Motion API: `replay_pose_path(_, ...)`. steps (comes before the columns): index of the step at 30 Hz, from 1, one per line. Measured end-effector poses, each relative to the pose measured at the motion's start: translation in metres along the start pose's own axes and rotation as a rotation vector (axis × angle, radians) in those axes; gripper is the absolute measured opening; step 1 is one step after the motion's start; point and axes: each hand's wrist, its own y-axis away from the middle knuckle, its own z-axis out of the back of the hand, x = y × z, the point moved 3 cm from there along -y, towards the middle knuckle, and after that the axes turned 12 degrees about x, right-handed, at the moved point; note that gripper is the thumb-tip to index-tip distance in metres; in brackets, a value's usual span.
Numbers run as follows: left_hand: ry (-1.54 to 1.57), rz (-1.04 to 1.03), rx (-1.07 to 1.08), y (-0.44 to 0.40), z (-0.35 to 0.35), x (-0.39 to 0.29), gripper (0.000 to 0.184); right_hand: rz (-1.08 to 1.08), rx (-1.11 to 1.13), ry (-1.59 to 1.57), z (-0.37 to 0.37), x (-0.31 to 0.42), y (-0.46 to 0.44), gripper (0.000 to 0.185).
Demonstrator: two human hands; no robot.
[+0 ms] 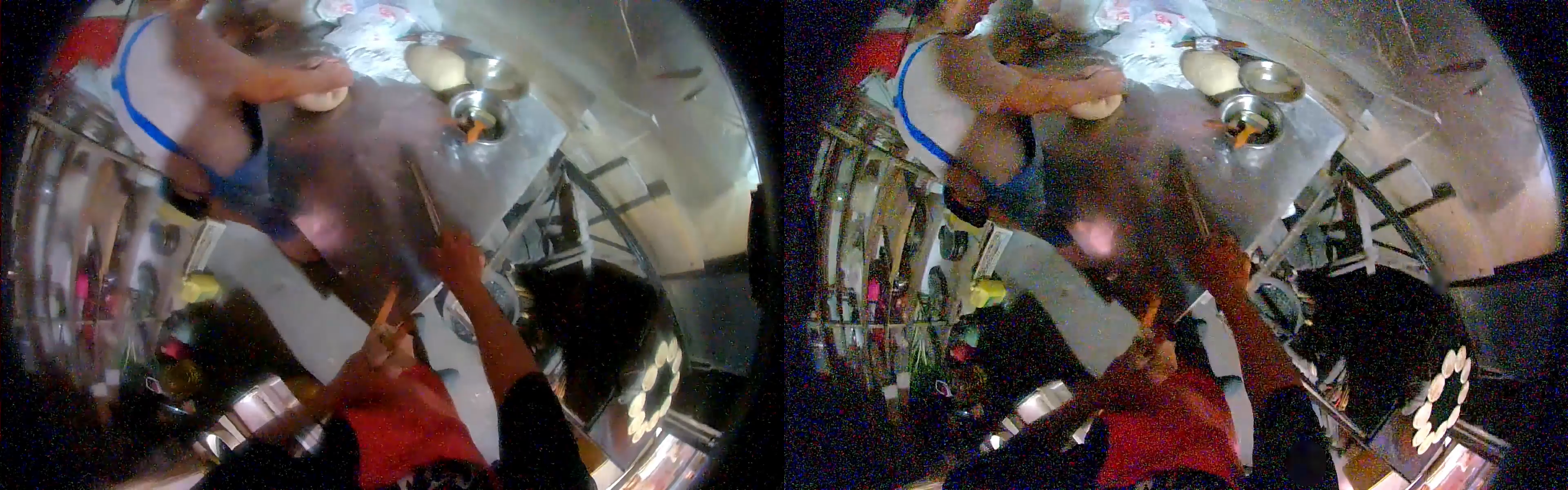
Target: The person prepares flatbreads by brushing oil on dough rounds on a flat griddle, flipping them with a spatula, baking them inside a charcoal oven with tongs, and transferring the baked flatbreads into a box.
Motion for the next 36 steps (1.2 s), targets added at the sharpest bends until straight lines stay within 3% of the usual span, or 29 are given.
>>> replay_pose_path(2, -0.023, 0.006, -0.010, 0.001, 0.007, 0.003, 0.059, 0.090, 0.085, 0.056, -0.022, -0.004, -0.021, 0.039)
replay_pose_path(5, -0.065, 0.002, -0.028, -0.007, 0.016, 0.006, 0.060, 0.052, 0.041, -0.181, -0.019, -0.017, -0.009, 0.036)
replay_pose_path(7, -0.111, -0.022, -0.039, -0.024, 0.026, 0.009, 0.060, 0.163, 0.348, -0.083, -0.022, -0.031, 0.016, 0.047)
replay_pose_path(9, -0.161, -0.071, -0.050, -0.055, 0.042, 0.008, 0.060, 0.275, 0.166, -0.180, -0.047, -0.067, 0.057, 0.039)
replay_pose_path(11, -0.224, -0.131, -0.065, -0.098, 0.066, 0.006, 0.060, 0.104, 0.126, -0.113, -0.064, -0.097, 0.115, 0.032)
replay_pose_path(12, -0.255, -0.163, -0.072, -0.119, 0.076, 0.004, 0.060, 0.027, 0.184, -0.171, -0.108, -0.135, 0.151, 0.029)
replay_pose_path(14, -0.280, -0.223, -0.066, -0.148, 0.083, 0.011, 0.060, -0.167, 0.078, -0.631, -0.108, -0.149, 0.222, 0.019)
replay_pose_path(15, -0.350, -0.134, -0.011, -0.164, 0.074, 0.037, 0.055, -0.249, -0.019, -0.856, -0.110, -0.156, 0.258, 0.015)
replay_pose_path(16, -0.421, -0.044, 0.042, -0.181, 0.064, 0.063, 0.050, -0.030, -0.303, -0.703, -0.086, -0.144, 0.291, 0.019)
replay_pose_path(17, -0.553, -0.131, -0.096, -0.200, 0.057, 0.081, 0.051, -0.463, -0.016, -1.006, -0.101, -0.159, 0.331, 0.027)
replay_pose_path(18, -0.680, -0.220, -0.240, -0.218, 0.052, 0.088, 0.051, -0.546, -0.138, -1.134, -0.089, -0.149, 0.359, 0.031)
replay_pose_path(19, -0.603, -0.004, -0.030, -0.233, 0.068, 0.068, 0.059, -0.617, -0.279, -1.257, -0.078, -0.138, 0.387, 0.036)
replay_pose_path(20, -0.664, -0.112, -0.081, -0.251, 0.071, 0.072, 0.075, -0.667, -0.460, -1.233, -0.111, -0.149, 0.418, 0.036)
replay_pose_path(22, -0.738, -0.116, -0.024, -0.260, 0.067, 0.084, 0.094, -0.656, -0.652, -1.118, -0.132, -0.147, 0.462, 0.034)
replay_pose_path(24, -0.684, 0.067, 0.097, -0.267, 0.067, 0.073, 0.102, -0.796, -0.699, -1.232, -0.146, -0.137, 0.484, 0.032)
replay_pose_path(25, -0.681, 0.088, 0.120, -0.266, 0.067, 0.066, 0.104, -0.920, -0.736, -1.355, -0.153, -0.133, 0.495, 0.031)
replay_pose_path(27, -0.675, 0.019, 0.045, -0.260, 0.069, 0.048, 0.103, -0.935, -0.782, -1.345, -0.184, -0.141, 0.501, 0.032)
replay_pose_path(30, -0.702, -0.019, -0.064, -0.244, 0.049, 0.014, 0.093, -0.939, -0.680, -0.807, -0.148, -0.122, 0.492, 0.044)
replay_pose_path(32, -0.539, -0.226, -0.008, -0.220, 0.013, -0.018, 0.080, -0.873, -0.629, -1.093, -0.150, -0.131, 0.503, 0.050)
replay_pose_path(34, -0.043, -0.111, 0.453, -0.193, -0.048, -0.036, 0.063, -0.826, -0.611, -1.090, -0.163, -0.147, 0.520, 0.049)
replay_pose_path(36, 0.049, -0.269, 0.697, -0.162, -0.127, -0.038, 0.052, -0.872, -0.741, -1.149, -0.194, -0.172, 0.549, 0.046)
